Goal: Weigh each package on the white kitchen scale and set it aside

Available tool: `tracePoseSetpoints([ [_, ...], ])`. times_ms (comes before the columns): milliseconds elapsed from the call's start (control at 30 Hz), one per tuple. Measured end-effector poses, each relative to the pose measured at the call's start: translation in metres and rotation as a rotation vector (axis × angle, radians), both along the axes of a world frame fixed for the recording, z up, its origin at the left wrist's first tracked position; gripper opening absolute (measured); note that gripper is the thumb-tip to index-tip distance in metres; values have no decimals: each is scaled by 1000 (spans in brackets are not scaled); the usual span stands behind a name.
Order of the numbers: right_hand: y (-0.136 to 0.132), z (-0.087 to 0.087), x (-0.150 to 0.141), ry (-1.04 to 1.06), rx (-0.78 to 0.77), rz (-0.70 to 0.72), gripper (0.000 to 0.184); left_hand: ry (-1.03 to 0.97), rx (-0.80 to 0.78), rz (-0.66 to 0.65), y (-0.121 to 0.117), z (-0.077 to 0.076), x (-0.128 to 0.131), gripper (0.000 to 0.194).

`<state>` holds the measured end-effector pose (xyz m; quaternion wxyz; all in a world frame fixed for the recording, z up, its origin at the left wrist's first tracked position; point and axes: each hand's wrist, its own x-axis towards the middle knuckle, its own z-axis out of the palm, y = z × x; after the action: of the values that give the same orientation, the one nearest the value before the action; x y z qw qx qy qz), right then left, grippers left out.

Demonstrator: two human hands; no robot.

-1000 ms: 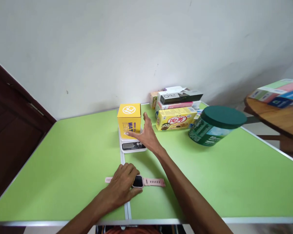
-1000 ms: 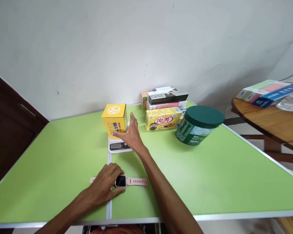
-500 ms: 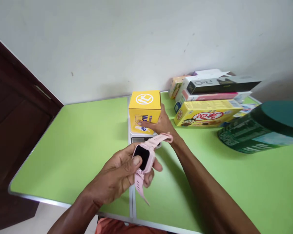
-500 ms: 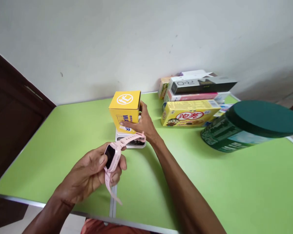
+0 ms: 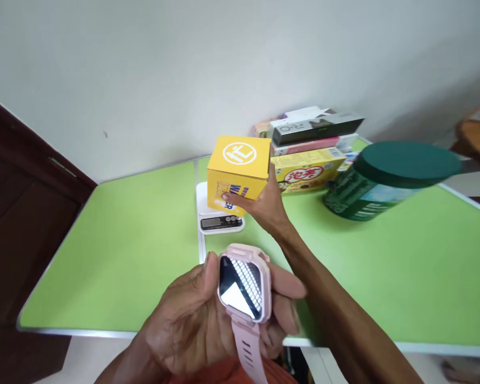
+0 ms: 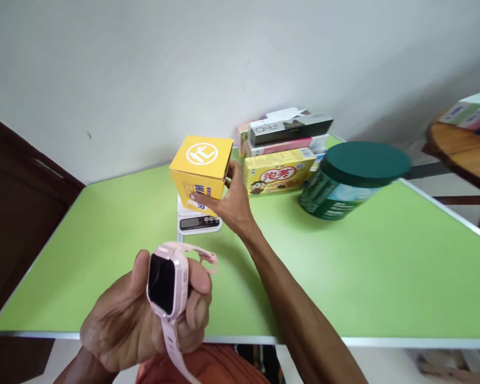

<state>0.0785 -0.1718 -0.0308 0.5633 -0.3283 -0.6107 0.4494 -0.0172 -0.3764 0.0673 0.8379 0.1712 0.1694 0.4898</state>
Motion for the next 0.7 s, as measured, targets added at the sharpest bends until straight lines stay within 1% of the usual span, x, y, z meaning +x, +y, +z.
tracePoseSetpoints([
  [67,-13,4,25,11,7,-39,97,-7,-4,6,-4,-4,5,51],
  [133,-27,1,53,-2,-5,-87,96,-3,-16,3,-8,-14,9,47],
  [233,-43,-14,91,-63,-68,-195,99,19,-40,-39,-17,-35,14,44],
  [333,-47,-34,117,-122,-135,-310,104,42,-60,-60,-23,-56,18,43],
  [400,-42,-45,126,-147,-141,-377,104,49,-58,-56,-25,-66,21,42],
  [467,-33,-53,128,-155,-129,-429,104,47,-53,-44,-24,-71,24,41],
  [567,-16,-64,124,-148,-100,-485,104,46,-35,-39,-20,-70,30,41],
  [700,7,-77,116,-152,-34,-543,105,33,-4,-35,-10,-64,37,42],
])
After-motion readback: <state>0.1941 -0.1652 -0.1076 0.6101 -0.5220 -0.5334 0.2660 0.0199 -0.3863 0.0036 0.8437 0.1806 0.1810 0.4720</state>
